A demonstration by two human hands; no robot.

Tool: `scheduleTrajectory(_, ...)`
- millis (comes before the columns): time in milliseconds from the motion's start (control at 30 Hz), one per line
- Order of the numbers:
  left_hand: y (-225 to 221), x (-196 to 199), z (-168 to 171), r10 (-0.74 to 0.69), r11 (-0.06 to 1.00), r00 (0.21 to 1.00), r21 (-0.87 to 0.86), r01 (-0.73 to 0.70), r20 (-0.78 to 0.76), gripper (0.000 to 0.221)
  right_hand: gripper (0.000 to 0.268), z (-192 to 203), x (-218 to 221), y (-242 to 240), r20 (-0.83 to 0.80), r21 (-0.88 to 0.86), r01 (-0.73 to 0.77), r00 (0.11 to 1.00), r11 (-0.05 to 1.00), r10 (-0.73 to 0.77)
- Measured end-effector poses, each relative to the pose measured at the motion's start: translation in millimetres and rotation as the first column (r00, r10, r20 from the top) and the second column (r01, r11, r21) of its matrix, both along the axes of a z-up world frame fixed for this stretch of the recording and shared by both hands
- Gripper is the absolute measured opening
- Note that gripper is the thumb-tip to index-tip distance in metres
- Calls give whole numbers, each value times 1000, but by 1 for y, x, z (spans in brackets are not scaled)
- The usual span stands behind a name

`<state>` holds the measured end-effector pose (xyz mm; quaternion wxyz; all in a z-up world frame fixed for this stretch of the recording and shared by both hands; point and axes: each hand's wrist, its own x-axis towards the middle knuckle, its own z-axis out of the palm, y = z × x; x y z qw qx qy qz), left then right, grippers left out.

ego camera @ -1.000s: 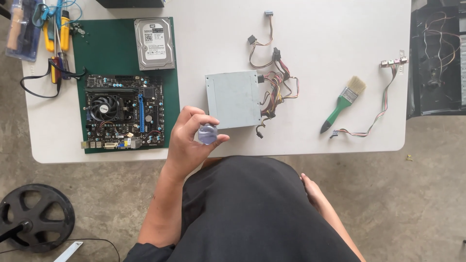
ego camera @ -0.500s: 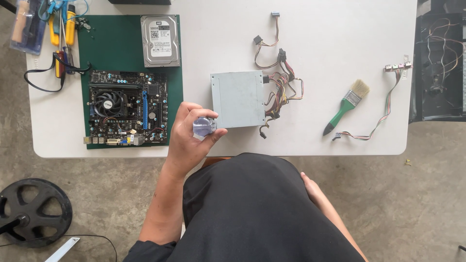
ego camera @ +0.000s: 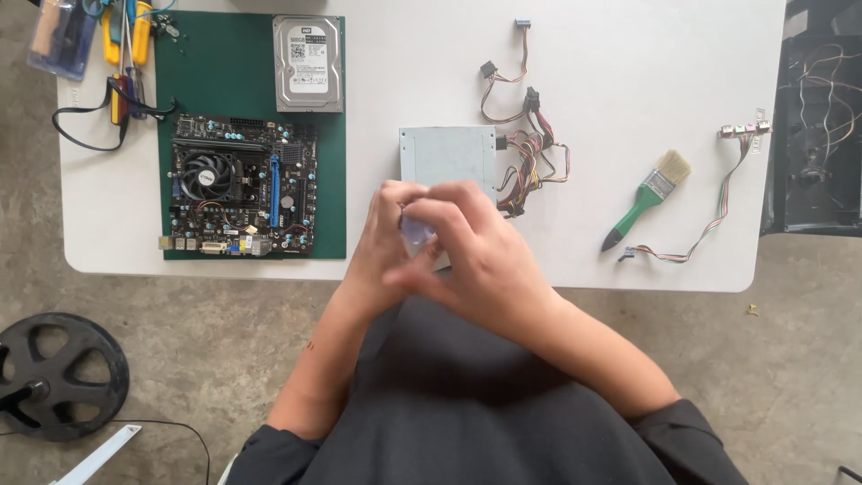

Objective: Disassembling a computer power supply unit and cleaning the dust off its metal casing using a brush.

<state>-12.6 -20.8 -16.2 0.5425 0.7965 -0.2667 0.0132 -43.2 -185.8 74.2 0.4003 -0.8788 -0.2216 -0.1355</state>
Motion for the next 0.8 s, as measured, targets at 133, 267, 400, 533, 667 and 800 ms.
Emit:
scheduleTrajectory(133,20,2,33,-204,979,979,-12,204,-24,56,31,6,17,-9,17,20,-40,999,999,40)
scheduleTrajectory(267,23,11,32,-69,998,997,-8,69,-40,28,41,26,10,-15,-222,126,-175,954,977,200)
scheduleTrajectory(400,6,10,12,70,998,997,-13,-69,25,53,42,17,8,0,-323,210,-86,934,974,152)
scheduleTrajectory(533,13,9,15,-184,971,976,-173,162,-119,73,59,-10,15,-7,-302,302,-62,940,951,157)
scheduleTrajectory(667,32,11,18,-242,968,965,-88,233,-106,38,31,12,17,-16,-201,140,-161,961,977,188)
scheduleTrajectory(800,23,13,23,48,997,993,51,-54,107,40,46,28,11,-9,-344,281,-270,867,921,360)
